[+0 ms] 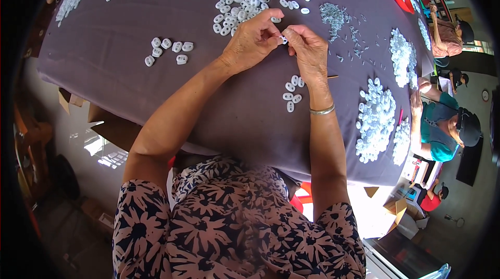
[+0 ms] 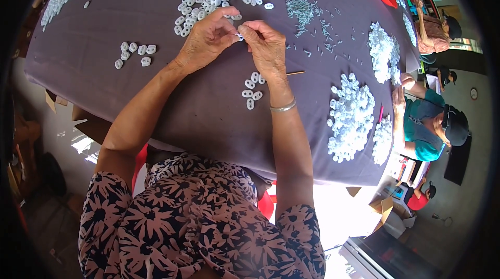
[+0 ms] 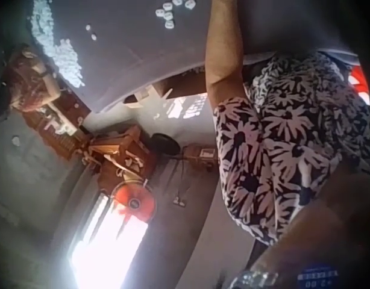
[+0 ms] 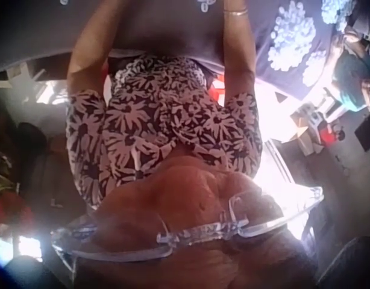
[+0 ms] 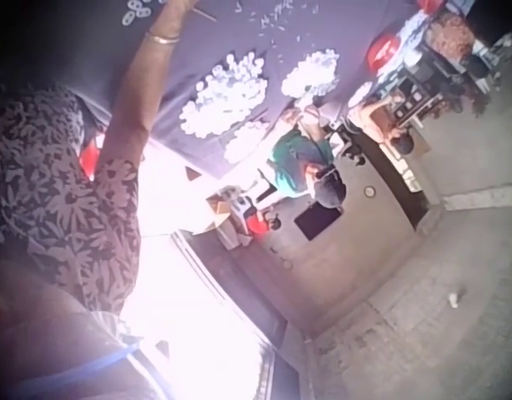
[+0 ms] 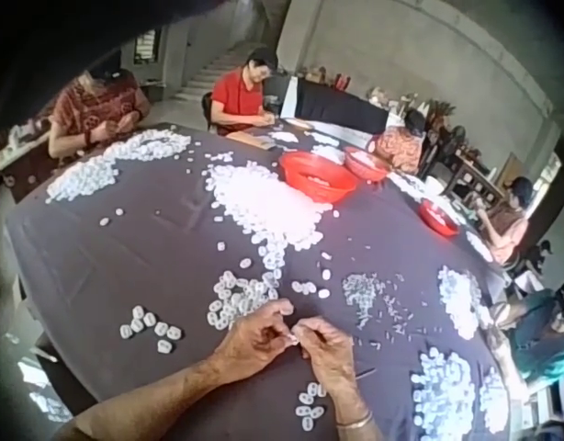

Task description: The person assembles plastic cord locks by hand, fitting smaller inner plastic pieces into outer casings and placing the assembled units on the table.

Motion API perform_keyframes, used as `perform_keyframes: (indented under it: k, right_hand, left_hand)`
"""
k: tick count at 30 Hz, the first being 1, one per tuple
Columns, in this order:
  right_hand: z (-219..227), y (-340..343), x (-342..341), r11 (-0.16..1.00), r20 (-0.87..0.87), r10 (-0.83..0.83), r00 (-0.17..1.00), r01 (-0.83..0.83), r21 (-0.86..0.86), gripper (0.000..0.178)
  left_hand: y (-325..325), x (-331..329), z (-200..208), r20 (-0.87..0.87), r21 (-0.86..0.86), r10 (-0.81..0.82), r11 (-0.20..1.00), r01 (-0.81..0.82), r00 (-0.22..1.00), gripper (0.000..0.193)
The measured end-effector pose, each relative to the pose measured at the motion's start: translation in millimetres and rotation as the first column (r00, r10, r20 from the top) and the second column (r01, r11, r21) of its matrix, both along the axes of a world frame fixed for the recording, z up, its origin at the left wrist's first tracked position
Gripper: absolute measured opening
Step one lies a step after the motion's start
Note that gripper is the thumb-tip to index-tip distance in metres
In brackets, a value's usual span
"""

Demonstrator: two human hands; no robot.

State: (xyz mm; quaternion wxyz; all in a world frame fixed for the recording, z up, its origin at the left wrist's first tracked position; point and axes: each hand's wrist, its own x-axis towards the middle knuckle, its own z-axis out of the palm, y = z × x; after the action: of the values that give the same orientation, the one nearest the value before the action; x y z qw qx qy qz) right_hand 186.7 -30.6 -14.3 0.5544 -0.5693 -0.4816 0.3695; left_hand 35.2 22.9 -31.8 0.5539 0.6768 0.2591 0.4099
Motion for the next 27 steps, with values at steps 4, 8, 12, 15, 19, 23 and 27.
perform_keyframes:
  k: [4,8,12,15,19,23,27]
  right_hand:
    - [1.5,0.5,-0.2,1.0,0.0,0.007,1.0,-0.007,-0.001,0.012]
    - [3.1,0.4,-1.2,1.0,-0.004,-0.01,1.0,0.01,-0.007,0.011]
    - [2.6,0.1,-1.7,1.0,0.006,-0.001,1.0,0.002,-0.019,0.011]
    - [-2.8,1.5,2.2,0.997,0.098,0.034,0.995,-0.041,0.067,0.012]
    - [-4.6,2.2,-2.8,0.991,0.241,-0.029,0.97,-0.005,0.136,0.014]
    - [-6.9,4.1,-6.7,0.988,0.274,-0.094,0.957,0.056,0.143,0.015]
    - [-7.9,4.7,-6.1,0.986,0.35,-0.138,0.926,0.094,0.14,0.016]
  left_hand:
    - [-1.1,-0.4,2.3,-0.02,-0.002,0.015,1.0,-0.015,1.0,0.042]
    - [-0.5,-0.2,2.8,0.003,0.006,0.002,1.0,-0.002,1.0,0.043]
    - [-0.9,-1.0,3.8,-0.028,0.012,0.023,1.0,-0.022,0.999,0.045]
    - [-1.5,0.5,2.3,-0.055,0.031,0.053,0.998,-0.052,0.997,0.046]
    - [1.0,2.5,-5.1,-0.064,0.072,0.114,0.991,-0.11,0.991,0.051]
    - [1.2,4.1,-9.3,0.002,0.016,0.135,0.991,-0.135,0.991,0.056]
    - [-0.9,5.3,-4.8,-0.022,0.022,0.136,0.99,-0.136,0.99,0.056]
